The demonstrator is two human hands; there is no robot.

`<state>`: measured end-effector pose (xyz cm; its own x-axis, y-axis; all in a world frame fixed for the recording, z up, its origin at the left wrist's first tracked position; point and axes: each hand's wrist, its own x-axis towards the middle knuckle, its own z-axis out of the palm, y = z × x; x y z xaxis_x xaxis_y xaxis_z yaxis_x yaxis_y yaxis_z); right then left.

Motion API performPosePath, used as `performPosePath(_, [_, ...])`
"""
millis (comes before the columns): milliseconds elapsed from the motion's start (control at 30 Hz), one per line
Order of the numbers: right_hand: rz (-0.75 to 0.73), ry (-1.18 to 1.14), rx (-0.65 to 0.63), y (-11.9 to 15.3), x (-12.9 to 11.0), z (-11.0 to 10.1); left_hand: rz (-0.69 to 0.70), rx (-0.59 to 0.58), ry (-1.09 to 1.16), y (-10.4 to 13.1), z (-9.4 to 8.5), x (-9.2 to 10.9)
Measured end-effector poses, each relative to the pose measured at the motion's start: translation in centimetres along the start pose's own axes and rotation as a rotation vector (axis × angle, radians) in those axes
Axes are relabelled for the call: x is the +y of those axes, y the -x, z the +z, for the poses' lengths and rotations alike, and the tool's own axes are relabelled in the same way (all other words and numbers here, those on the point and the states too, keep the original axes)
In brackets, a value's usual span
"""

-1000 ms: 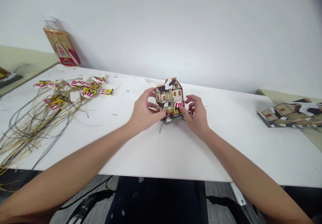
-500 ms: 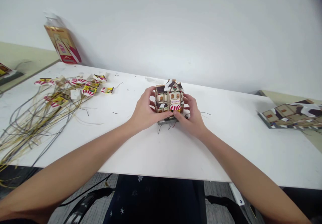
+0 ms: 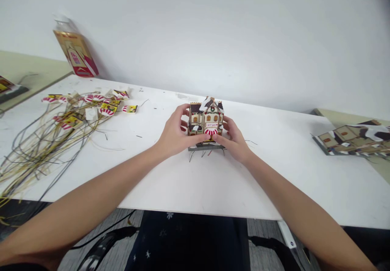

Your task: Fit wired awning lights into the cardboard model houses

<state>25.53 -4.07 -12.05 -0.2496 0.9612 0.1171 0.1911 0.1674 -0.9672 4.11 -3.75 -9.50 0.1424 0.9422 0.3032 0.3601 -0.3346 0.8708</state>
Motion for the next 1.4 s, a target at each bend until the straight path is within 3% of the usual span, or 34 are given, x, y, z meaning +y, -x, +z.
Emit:
performPosePath(300, [-0.023,0.067,0.017,0.16,-0.49,0.02,0.01,0.005,0.001,0.06,-0.07,-0.18])
performPosePath(1100, [-0.044,0.128,0.058,0.38,-0.78,-0.02,0.215,0.003,-0.002,-0.21,-0.07,-0.54])
performPosePath(1400, [-0.04,0.159,0.025,0.1,-0.84,-0.33,0.089,-0.056,-0.016,-0.34,-0.41,-0.07])
